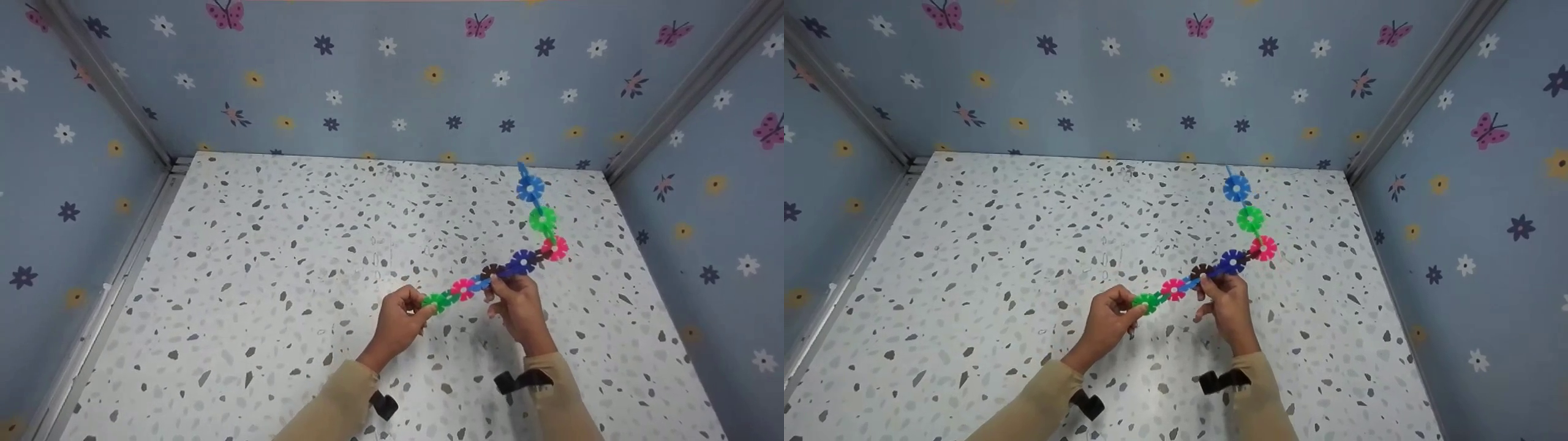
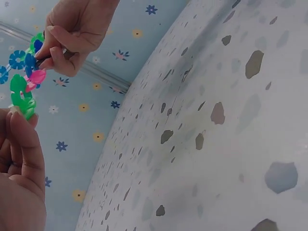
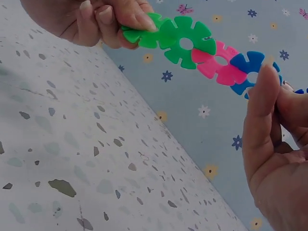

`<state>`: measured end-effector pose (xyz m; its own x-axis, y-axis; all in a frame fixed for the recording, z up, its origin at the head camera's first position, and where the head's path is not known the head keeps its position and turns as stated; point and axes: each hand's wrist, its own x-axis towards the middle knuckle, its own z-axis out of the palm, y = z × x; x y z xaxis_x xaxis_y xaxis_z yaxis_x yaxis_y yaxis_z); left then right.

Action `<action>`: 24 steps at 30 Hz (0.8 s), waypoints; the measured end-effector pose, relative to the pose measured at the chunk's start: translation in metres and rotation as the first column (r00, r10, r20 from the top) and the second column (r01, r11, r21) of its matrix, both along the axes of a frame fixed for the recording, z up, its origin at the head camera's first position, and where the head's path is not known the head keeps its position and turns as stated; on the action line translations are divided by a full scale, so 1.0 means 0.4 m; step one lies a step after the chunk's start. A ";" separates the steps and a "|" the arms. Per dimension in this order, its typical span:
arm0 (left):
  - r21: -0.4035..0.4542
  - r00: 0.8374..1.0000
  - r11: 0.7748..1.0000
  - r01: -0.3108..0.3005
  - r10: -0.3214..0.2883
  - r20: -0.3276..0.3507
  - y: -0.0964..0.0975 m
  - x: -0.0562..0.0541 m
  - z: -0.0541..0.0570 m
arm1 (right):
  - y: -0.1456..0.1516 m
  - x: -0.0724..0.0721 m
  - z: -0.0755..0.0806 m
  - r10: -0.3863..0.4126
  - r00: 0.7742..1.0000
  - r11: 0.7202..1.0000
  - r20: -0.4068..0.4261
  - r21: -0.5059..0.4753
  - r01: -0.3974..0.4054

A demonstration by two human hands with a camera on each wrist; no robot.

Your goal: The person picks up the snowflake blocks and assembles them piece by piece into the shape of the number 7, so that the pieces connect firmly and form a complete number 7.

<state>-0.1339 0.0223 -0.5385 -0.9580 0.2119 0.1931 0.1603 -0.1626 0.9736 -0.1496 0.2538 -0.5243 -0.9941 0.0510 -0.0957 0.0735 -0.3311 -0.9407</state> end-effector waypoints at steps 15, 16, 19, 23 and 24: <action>-0.068 0.988 0.987 0.145 -0.140 0.070 0.002 0.017 -0.079 | -0.025 -0.048 0.000 0.064 0.997 0.980 0.040 0.185 -0.070; -0.069 0.986 0.986 0.150 -0.144 0.085 0.003 0.016 -0.088 | -0.027 -0.052 -0.003 0.076 0.996 0.976 0.047 0.200 -0.084; -0.072 0.979 0.983 0.171 -0.161 0.121 -0.001 0.019 -0.096 | -0.029 -0.065 -0.014 0.113 0.991 0.961 0.072 0.246 -0.128; -0.074 0.967 0.975 0.211 -0.197 0.161 -0.013 0.028 -0.107 | -0.032 -0.080 -0.034 0.178 0.971 0.931 0.157 0.293 -0.218; -0.078 0.964 0.972 0.222 -0.206 0.171 -0.015 0.030 -0.110 | -0.033 -0.083 -0.040 0.193 0.964 0.924 0.184 0.298 -0.241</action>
<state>-0.1218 0.0164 -0.5825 -0.9050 0.4253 0.0097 -0.0272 -0.0808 0.9964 -0.1829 0.2405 -0.5402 -0.9598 -0.1127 -0.2570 0.2564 0.0198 -0.9664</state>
